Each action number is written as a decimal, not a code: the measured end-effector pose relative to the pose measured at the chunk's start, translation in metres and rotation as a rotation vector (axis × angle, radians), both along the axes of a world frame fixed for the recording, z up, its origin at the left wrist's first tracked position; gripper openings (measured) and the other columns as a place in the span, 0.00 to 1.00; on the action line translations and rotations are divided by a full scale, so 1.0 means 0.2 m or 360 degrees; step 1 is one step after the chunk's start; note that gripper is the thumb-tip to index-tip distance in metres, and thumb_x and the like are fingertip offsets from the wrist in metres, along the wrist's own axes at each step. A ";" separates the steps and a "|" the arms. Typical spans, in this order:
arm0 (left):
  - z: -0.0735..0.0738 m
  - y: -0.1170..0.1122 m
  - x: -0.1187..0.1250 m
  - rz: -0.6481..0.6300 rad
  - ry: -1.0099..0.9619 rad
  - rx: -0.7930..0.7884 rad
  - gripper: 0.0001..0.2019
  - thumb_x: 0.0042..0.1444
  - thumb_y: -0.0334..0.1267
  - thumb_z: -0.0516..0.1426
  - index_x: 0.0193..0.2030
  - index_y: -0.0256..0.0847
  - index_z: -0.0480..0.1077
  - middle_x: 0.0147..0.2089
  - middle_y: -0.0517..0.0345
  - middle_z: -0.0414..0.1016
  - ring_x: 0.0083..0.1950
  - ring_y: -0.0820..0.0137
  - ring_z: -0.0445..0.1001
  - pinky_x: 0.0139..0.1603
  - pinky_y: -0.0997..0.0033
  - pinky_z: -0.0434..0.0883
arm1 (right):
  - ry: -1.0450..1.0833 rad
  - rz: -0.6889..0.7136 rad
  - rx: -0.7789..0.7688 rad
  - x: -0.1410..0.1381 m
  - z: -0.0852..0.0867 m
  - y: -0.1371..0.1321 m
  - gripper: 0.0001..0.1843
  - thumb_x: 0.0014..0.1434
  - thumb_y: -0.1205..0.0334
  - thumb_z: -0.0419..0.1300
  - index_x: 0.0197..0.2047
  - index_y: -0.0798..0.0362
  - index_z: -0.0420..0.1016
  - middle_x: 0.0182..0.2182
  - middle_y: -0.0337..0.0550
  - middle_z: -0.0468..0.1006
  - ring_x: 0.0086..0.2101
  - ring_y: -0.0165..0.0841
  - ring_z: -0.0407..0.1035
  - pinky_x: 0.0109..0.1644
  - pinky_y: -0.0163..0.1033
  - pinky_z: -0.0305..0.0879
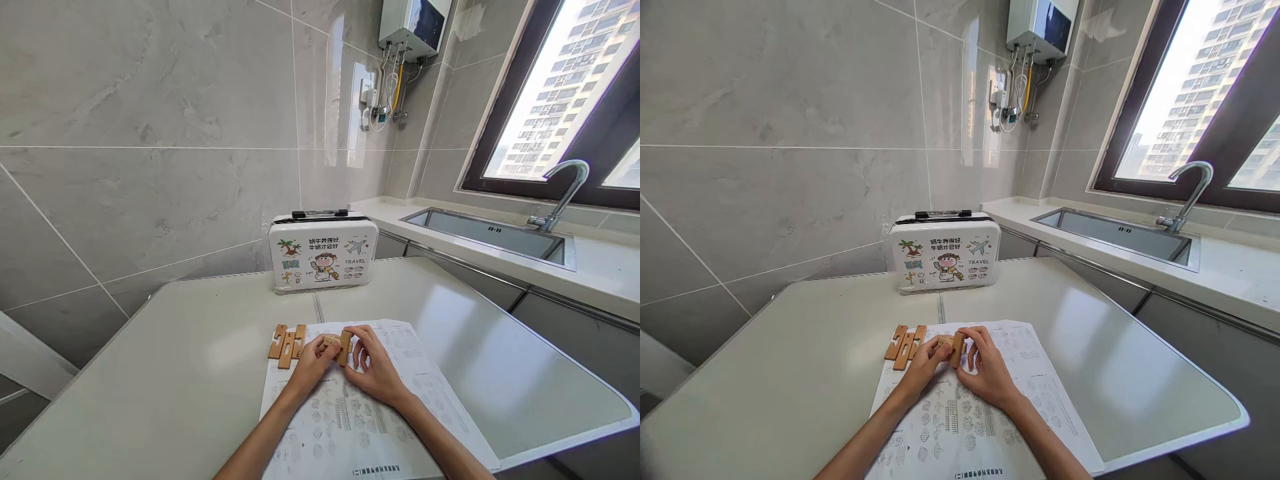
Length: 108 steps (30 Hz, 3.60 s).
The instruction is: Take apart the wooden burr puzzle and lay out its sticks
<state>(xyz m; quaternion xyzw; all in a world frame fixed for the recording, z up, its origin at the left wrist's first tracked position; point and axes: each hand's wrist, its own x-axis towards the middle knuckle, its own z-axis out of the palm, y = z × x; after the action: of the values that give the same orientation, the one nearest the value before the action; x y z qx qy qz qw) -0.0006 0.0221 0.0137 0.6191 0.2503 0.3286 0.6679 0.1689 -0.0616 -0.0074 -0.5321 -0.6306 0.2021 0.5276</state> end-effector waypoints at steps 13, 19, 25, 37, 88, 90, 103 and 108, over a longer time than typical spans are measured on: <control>-0.05 0.03 0.00 0.0256 -0.0202 -0.0338 0.23 0.59 0.60 0.64 0.44 0.39 0.78 0.45 0.50 0.81 0.47 0.61 0.79 0.53 0.62 0.74 | -0.0118 -0.0508 -0.0113 0.06 -0.09 0.06 0.26 0.59 0.54 0.66 0.59 0.48 0.66 0.51 0.49 0.69 0.41 0.40 0.73 0.48 0.51 0.75; -0.06 0.02 -0.01 0.0214 -0.0114 -0.0227 0.23 0.62 0.58 0.63 0.49 0.39 0.78 0.46 0.49 0.82 0.51 0.59 0.79 0.55 0.62 0.72 | -0.0364 -0.0537 -0.0129 0.07 -0.16 0.07 0.24 0.55 0.55 0.69 0.54 0.46 0.72 0.56 0.53 0.67 0.58 0.53 0.65 0.62 0.61 0.67; -0.03 0.00 0.00 0.0170 -0.0096 -0.0166 0.23 0.60 0.55 0.67 0.53 0.39 0.77 0.45 0.48 0.83 0.51 0.60 0.79 0.58 0.60 0.71 | -0.0509 -0.0506 -0.0172 0.07 -0.17 0.06 0.23 0.56 0.54 0.70 0.54 0.45 0.76 0.58 0.54 0.67 0.59 0.56 0.63 0.63 0.65 0.64; -0.02 -0.01 0.00 0.0124 -0.0156 -0.0186 0.33 0.49 0.48 0.75 0.60 0.43 0.73 0.60 0.43 0.79 0.61 0.53 0.77 0.66 0.53 0.70 | -0.0476 -0.0408 -0.0159 0.07 -0.17 0.06 0.27 0.57 0.49 0.70 0.59 0.42 0.75 0.59 0.54 0.68 0.61 0.55 0.64 0.65 0.64 0.64; -0.14 0.08 -0.07 0.0538 0.0880 0.1540 0.26 0.56 0.43 0.68 0.60 0.48 0.69 0.66 0.48 0.69 0.71 0.48 0.63 0.69 0.41 0.66 | 0.0095 -0.0462 -0.0420 0.11 -0.13 0.10 0.24 0.67 0.37 0.54 0.44 0.49 0.76 0.28 0.41 0.79 0.28 0.39 0.73 0.35 0.41 0.67; -0.14 0.07 -0.07 0.0463 0.0895 0.1531 0.25 0.58 0.45 0.68 0.60 0.48 0.69 0.67 0.48 0.68 0.72 0.48 0.62 0.70 0.41 0.66 | 0.0066 -0.0472 -0.0432 0.11 -0.13 0.10 0.24 0.67 0.37 0.54 0.46 0.49 0.76 0.29 0.41 0.79 0.29 0.39 0.73 0.36 0.42 0.68; -0.15 0.05 -0.07 0.0236 0.1004 0.1628 0.29 0.64 0.47 0.64 0.69 0.51 0.63 0.69 0.49 0.70 0.74 0.48 0.61 0.71 0.38 0.66 | 0.0020 -0.0498 -0.0388 0.11 -0.17 0.11 0.25 0.66 0.41 0.56 0.54 0.50 0.78 0.44 0.50 0.84 0.30 0.39 0.73 0.40 0.46 0.71; -0.16 0.04 -0.07 0.0203 0.0989 0.1685 0.29 0.67 0.45 0.62 0.72 0.52 0.60 0.71 0.50 0.68 0.74 0.49 0.61 0.71 0.39 0.66 | 0.0072 -0.0480 -0.0353 0.11 -0.17 0.10 0.25 0.65 0.42 0.58 0.57 0.49 0.78 0.47 0.50 0.84 0.31 0.40 0.74 0.41 0.47 0.72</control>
<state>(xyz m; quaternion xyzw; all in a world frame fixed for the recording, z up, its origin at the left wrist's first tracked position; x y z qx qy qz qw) -0.0150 0.0306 -0.0181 0.9172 0.2726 0.2518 0.1447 0.1899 -0.0413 -0.0410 -0.6707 -0.5055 0.2010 0.5042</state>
